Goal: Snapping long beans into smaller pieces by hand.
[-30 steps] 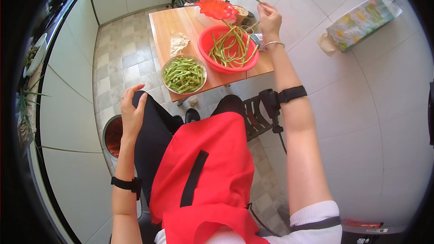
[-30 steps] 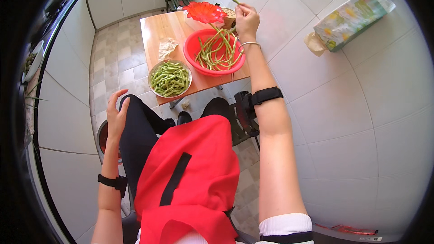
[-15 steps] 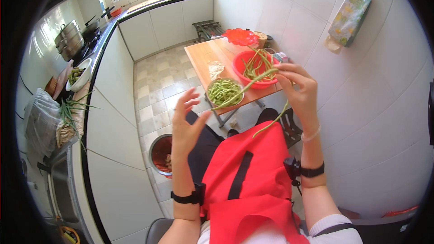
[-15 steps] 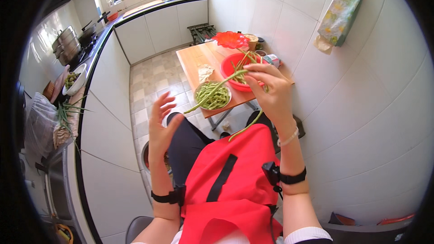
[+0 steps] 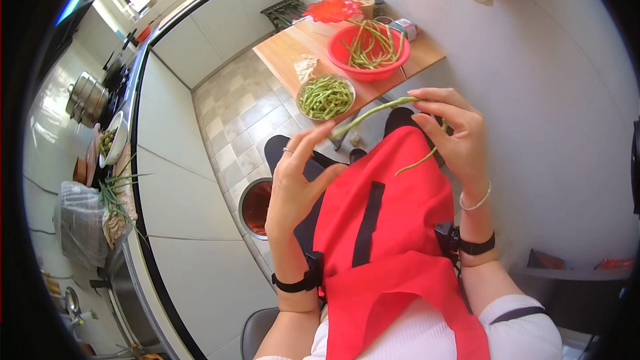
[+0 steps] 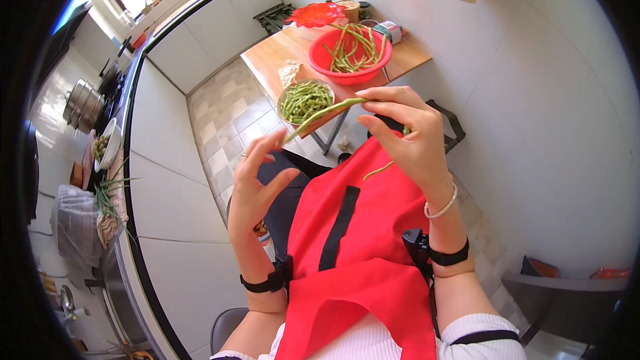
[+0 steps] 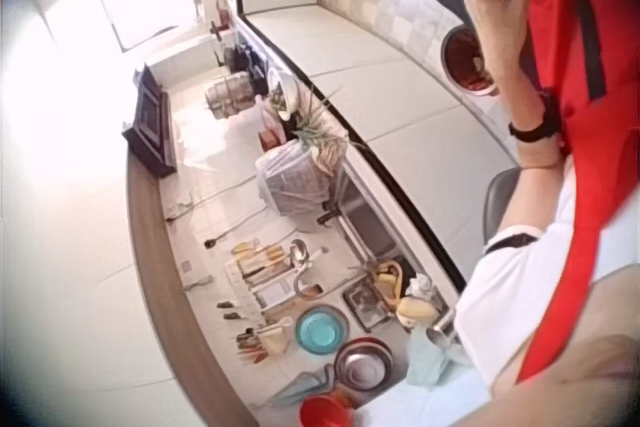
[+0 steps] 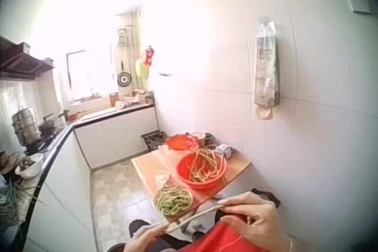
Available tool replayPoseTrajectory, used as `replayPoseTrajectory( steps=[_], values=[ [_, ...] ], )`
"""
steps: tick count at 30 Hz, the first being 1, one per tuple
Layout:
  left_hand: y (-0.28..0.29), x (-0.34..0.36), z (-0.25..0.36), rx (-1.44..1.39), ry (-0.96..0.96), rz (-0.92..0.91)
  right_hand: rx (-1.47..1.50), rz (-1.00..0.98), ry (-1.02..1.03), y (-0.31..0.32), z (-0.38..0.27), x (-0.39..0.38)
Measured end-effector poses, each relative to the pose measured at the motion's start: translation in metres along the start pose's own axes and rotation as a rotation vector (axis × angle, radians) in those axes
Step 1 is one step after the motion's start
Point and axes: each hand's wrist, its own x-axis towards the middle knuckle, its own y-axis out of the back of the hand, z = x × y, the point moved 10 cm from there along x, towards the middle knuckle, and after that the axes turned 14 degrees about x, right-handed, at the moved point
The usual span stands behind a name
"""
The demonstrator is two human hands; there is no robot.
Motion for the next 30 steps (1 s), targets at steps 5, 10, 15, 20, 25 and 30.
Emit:
replayPoseTrajectory(
  steps=[5,10,15,20,25,30],
  values=[
    [-0.009,-0.011,-0.020,-0.150,0.210,-0.127,0.026,0.062,-0.038,0.004,0.013,-0.007],
    [0.002,0.010,0.036,0.076,-0.056,0.027,-0.315,-0.009,0.185,-0.024,-0.032,-0.007],
    [0.001,0.014,0.057,0.124,-0.139,0.055,0.207,-0.131,-0.151,-0.051,-0.013,-0.024],
    [0.017,0.002,0.043,0.048,-0.061,0.123,0.104,-0.205,-0.056,-0.045,-0.022,-0.021],
    [0.036,-0.003,0.038,0.089,0.036,0.191,0.131,-0.229,-0.086,-0.051,-0.024,-0.021],
    [0.035,-0.002,0.043,0.104,-0.075,0.147,0.130,-0.223,0.001,-0.051,-0.031,-0.022]
  ],
)
